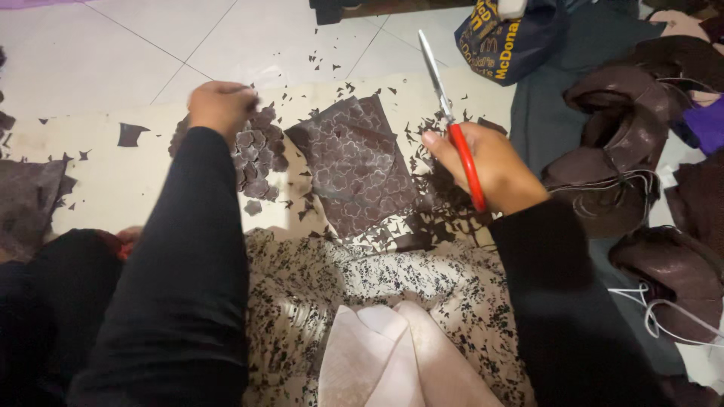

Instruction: The person uses red-handled scissors to cut flower-shaped pieces from a brown patterned fabric. They hold the fabric with the left hand and cut along the outlines with the right hand, placing finished pieces into a growing pile on the floor.

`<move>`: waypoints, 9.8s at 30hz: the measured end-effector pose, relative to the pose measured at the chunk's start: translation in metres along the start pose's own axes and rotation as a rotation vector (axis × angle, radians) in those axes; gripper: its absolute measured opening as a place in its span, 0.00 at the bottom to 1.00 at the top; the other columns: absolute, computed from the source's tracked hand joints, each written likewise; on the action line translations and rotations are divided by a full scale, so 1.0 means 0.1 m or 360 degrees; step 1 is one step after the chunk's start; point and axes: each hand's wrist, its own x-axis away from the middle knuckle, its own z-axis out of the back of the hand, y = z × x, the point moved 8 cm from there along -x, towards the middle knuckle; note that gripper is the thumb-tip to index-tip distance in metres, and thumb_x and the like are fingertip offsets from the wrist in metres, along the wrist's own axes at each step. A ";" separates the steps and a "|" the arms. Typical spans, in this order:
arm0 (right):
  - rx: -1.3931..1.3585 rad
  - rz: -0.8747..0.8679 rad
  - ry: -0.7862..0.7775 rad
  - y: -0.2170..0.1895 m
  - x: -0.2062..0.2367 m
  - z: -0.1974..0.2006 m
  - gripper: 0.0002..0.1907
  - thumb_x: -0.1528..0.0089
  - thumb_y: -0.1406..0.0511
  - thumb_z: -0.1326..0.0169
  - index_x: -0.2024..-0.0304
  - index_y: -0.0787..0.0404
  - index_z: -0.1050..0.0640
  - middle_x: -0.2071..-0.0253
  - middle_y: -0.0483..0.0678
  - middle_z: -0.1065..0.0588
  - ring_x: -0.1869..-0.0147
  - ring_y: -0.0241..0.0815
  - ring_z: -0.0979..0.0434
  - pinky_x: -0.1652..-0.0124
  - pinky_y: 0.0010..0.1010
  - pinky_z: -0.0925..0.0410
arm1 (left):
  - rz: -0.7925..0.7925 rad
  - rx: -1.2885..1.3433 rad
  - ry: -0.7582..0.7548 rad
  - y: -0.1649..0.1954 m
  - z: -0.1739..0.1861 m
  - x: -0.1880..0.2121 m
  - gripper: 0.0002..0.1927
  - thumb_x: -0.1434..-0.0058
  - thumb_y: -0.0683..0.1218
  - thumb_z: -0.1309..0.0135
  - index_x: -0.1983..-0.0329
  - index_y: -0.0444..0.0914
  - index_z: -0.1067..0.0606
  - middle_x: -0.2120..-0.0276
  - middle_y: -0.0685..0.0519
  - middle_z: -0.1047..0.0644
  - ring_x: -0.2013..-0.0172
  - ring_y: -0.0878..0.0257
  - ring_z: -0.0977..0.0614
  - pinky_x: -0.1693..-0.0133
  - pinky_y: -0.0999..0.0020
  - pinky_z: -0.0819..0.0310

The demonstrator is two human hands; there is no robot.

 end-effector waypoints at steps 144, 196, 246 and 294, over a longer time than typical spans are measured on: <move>-0.0703 0.0534 -0.0214 -0.94 0.25 -0.57 0.20 0.32 0.48 0.53 0.64 0.56 0.28 0.75 0.33 0.40 0.72 0.25 0.43 0.75 0.22 0.46 | -0.0479 0.1080 -0.0757 1.19 -0.43 1.09 0.10 0.37 0.37 0.42 0.54 0.36 0.28 0.62 0.55 0.19 0.67 0.71 0.18 0.65 0.74 0.20; -0.0925 0.0400 -0.0107 -0.89 0.26 -0.64 0.21 0.32 0.49 0.50 0.71 0.55 0.31 0.78 0.34 0.40 0.76 0.26 0.45 0.76 0.22 0.48 | -0.0073 0.1270 -0.0761 0.99 -0.53 1.10 0.06 0.38 0.41 0.40 0.58 0.39 0.23 0.66 0.58 0.19 0.71 0.74 0.23 0.72 0.79 0.31; -0.0646 0.0409 -0.0244 -0.82 0.15 -0.70 0.25 0.33 0.44 0.54 0.68 0.57 0.32 0.76 0.37 0.36 0.73 0.27 0.36 0.72 0.22 0.37 | -0.0666 0.0868 -0.0731 1.08 -0.49 0.97 0.12 0.32 0.38 0.46 0.46 0.31 0.26 0.59 0.53 0.20 0.63 0.71 0.19 0.60 0.76 0.21; -0.0585 0.0560 -0.0357 -0.88 0.17 -0.67 0.25 0.33 0.44 0.55 0.62 0.60 0.29 0.72 0.38 0.34 0.70 0.29 0.32 0.70 0.25 0.31 | -0.0826 0.0846 -0.0834 1.17 -0.52 1.10 0.21 0.32 0.35 0.50 0.35 0.28 0.32 0.50 0.51 0.22 0.55 0.70 0.20 0.52 0.72 0.18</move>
